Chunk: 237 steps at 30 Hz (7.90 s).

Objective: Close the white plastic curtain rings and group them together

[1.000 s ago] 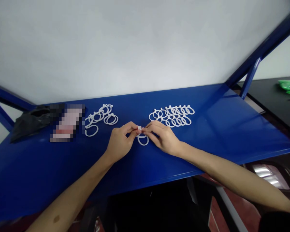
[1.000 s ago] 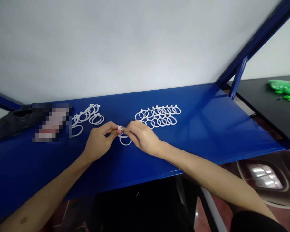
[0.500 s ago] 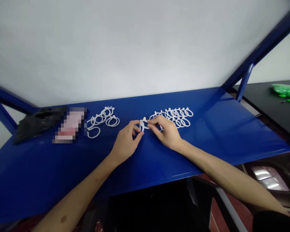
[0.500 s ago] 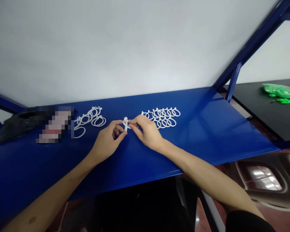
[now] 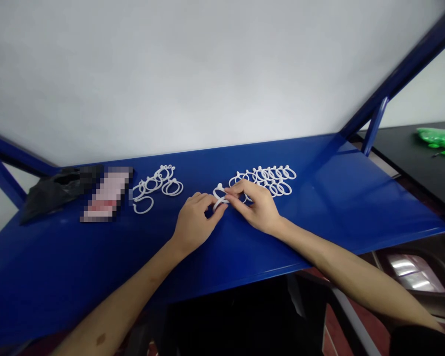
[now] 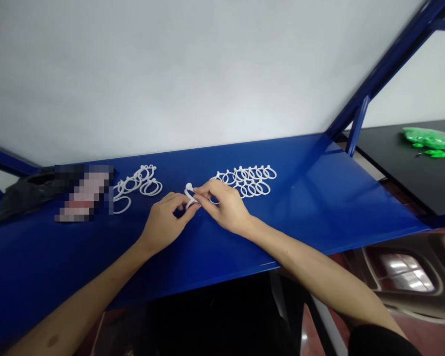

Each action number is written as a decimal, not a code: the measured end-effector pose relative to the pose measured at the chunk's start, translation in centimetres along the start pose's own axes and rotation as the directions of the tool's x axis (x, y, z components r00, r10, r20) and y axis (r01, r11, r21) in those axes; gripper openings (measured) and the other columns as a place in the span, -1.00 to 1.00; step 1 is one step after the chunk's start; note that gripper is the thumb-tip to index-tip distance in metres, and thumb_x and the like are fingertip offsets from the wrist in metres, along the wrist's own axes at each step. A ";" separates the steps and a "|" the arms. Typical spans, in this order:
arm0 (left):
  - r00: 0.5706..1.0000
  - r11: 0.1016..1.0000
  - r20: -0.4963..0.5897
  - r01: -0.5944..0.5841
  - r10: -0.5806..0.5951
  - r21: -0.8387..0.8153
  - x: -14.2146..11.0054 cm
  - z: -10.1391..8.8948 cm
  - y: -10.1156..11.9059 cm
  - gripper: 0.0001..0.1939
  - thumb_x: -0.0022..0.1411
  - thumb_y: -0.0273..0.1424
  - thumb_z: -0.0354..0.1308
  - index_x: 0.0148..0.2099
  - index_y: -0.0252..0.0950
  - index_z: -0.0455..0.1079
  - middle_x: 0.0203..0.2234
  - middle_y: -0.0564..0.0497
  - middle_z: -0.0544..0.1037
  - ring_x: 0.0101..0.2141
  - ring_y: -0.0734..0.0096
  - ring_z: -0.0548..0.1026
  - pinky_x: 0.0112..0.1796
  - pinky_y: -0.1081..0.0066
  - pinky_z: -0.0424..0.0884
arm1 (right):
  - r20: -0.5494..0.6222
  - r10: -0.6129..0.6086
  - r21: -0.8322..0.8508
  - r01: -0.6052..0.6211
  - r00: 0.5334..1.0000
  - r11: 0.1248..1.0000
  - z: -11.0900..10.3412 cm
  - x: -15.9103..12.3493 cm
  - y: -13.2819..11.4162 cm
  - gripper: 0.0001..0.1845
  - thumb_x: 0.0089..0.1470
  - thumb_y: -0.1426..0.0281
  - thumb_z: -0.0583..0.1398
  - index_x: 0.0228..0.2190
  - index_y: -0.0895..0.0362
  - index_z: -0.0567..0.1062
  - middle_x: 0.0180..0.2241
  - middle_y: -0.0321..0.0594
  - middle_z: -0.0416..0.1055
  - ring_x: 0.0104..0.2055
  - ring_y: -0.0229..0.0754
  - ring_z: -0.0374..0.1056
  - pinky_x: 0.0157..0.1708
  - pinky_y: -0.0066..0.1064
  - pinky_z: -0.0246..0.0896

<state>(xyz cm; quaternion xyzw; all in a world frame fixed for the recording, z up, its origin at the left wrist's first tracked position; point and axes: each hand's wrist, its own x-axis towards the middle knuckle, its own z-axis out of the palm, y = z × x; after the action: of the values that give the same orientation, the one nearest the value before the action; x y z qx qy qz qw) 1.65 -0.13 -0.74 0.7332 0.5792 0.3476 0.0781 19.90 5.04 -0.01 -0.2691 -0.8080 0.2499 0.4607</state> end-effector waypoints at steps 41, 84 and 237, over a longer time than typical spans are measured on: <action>0.876 0.649 0.240 0.473 -0.418 -0.595 1.3 -1.6 -2.1 -0.67 0.27 -0.09 0.23 -0.24 -0.27 0.53 -0.40 0.02 0.55 -0.44 0.46 0.50 -0.33 0.40 0.50 | 0.251 0.156 -0.307 -0.074 0.955 0.949 -5.8 -1.2 0.5 -0.77 0.34 0.29 0.12 -0.23 0.11 0.54 -0.25 -0.15 0.54 -0.24 -0.16 0.45 -0.19 -0.28 0.34; 0.969 0.898 0.067 0.247 -0.239 -0.364 0.2 -1.3 -0.9 -0.74 0.32 -0.12 0.18 -0.20 -0.14 0.61 -0.33 0.05 0.69 -0.39 0.35 0.59 -0.25 0.38 0.51 | 0.076 0.011 0.081 -0.017 0.997 0.997 1.5 -0.6 -0.5 -0.84 0.35 0.40 0.12 -0.24 0.07 0.50 -0.29 -0.20 0.46 -0.23 -0.22 0.41 -0.19 -0.33 0.39; 0.981 0.889 0.130 0.186 -0.144 -0.420 0.2 -1.7 -1.1 -0.78 0.39 -0.26 0.11 -0.32 -0.22 0.34 -0.44 0.07 0.67 -0.50 0.46 0.58 -0.40 0.47 0.46 | 0.246 -0.167 -0.059 0.187 0.955 0.981 0.3 -0.4 0.4 -0.79 0.40 0.43 0.03 -0.19 0.14 0.46 -0.32 -0.17 0.43 -0.29 -0.22 0.34 -0.22 -0.32 0.33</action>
<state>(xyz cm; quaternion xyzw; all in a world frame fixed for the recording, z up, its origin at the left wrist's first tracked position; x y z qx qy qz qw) -0.24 -0.12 0.03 0.6618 0.5441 0.4234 0.2944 19.92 5.06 -0.62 -0.1822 -0.8882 0.2050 0.3687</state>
